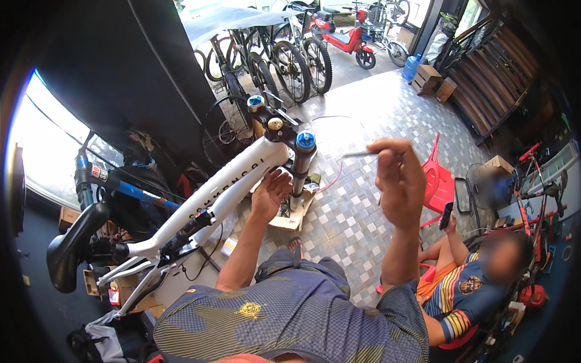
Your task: The person positions a bicycle handlebar onto the stem of a white bicycle frame, aligning it with the headset. They then use an Allen key to tighten the stem bolts, securing the handlebar in place.
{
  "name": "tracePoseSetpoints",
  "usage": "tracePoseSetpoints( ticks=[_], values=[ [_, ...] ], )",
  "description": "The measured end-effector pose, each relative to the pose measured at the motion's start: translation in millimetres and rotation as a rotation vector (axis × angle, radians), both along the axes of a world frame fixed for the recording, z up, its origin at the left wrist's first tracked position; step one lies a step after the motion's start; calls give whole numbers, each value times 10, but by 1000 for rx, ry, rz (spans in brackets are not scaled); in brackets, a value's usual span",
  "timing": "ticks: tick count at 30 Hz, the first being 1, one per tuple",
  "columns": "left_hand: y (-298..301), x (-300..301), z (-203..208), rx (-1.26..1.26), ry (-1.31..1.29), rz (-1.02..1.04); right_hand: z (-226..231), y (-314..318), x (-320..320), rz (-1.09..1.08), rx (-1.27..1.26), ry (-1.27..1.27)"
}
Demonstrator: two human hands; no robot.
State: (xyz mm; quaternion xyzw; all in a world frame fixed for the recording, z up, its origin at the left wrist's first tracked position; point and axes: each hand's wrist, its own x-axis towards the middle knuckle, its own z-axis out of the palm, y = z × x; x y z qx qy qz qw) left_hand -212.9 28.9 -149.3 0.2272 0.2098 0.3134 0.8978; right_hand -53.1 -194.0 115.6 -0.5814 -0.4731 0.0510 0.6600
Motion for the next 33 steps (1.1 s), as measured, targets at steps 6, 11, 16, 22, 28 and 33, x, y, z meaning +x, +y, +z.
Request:
tracePoseSetpoints(
  ticks=[6,11,16,22,28,33],
  values=[
    [249,413,-378,-228,-190,102,499,827,296,272,298,282],
    [398,669,-230,-85,-475,-8,661,1394,594,545,317,254],
    [582,845,-247,-144,-430,17,698,2050,616,718,316,283],
    [518,883,11,-177,-493,155,628,2575,545,882,186,261],
    [394,879,-95,-177,-399,295,441,2713,539,975,165,-71],
    [406,909,-80,-295,-432,301,414,2659,421,912,171,87]
  ],
)
